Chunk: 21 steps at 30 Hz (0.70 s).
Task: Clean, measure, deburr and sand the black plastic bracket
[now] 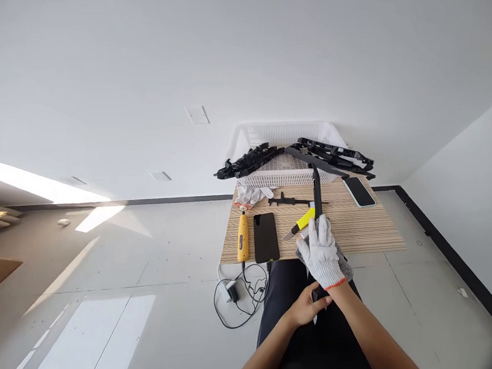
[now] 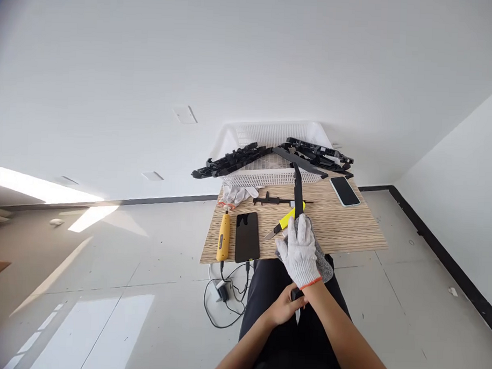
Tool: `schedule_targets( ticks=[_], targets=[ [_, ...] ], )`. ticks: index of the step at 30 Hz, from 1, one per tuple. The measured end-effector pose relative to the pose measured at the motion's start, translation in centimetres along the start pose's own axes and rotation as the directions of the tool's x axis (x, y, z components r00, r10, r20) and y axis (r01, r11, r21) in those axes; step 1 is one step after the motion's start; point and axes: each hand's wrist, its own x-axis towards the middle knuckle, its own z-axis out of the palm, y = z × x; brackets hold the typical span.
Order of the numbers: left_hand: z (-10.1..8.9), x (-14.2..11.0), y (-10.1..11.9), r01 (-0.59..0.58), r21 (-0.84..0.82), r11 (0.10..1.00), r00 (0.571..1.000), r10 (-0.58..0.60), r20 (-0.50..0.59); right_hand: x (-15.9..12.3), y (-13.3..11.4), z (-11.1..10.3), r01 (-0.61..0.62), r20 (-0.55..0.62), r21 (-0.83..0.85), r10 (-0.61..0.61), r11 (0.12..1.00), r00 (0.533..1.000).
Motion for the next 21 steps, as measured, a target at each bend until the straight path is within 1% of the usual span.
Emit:
schedule_targets(
  ticks=[1, 3, 5, 8, 11, 14, 16, 18, 19, 21],
  targets=[
    [0.0, 0.1, 0.0, 0.038, -0.016, 0.999, 0.999, -0.038, 0.028, 0.6, 0.0, 0.0, 0.003, 0.012, -0.003, -0.003, 1.0, 1.0],
    [0.1, 0.4, -0.1, 0.08, -0.046, 0.996, 0.995, -0.077, 0.064, 1.5, -0.4, -0.2, 0.027, 0.05, -0.001, -0.027, 1.0, 0.998],
    [0.1, 0.6, -0.2, 0.121, -0.069, 0.99, 0.99, -0.116, 0.079, 2.1, -1.3, -0.5, 0.065, 0.089, 0.019, -0.066, 0.998, 0.994],
    [-0.4, 0.6, 0.0, 0.173, -0.058, 0.983, 0.981, -0.167, 0.099, 3.1, -2.8, -0.9, 0.099, 0.135, 0.043, -0.104, 0.994, 0.985],
    [-1.2, 0.0, 1.3, 0.187, 0.014, 0.982, 0.972, -0.187, 0.141, 3.9, -3.9, -1.2, 0.065, 0.171, 0.039, -0.07, 0.997, 0.983],
    [-2.1, -0.6, 3.4, 0.204, 0.129, 0.971, 0.961, -0.223, 0.162, 4.3, -4.4, -1.1, 0.024, 0.196, 0.036, -0.03, 0.999, 0.98],
    [-2.6, -1.0, 4.6, 0.23, 0.177, 0.957, 0.955, -0.257, 0.147, 4.5, -4.4, -1.0, 0.025, 0.209, 0.058, -0.036, 0.998, 0.977],
    [-2.9, -1.4, 5.3, 0.239, 0.193, 0.952, 0.958, -0.263, 0.111, 4.6, -4.2, -0.9, 0.054, 0.228, 0.122, -0.081, 0.991, 0.97],
    [-3.0, -1.6, 5.4, 0.231, 0.183, 0.956, 0.965, -0.249, 0.077, 4.6, -4.0, -0.9, 0.072, 0.234, 0.167, -0.111, 0.983, 0.966],
    [-3.2, -2.1, 5.3, 0.204, 0.144, 0.968, 0.979, -0.202, -0.028, 4.7, -3.5, -0.7, 0.106, 0.234, 0.259, -0.169, 0.96, 0.957]
  ],
)
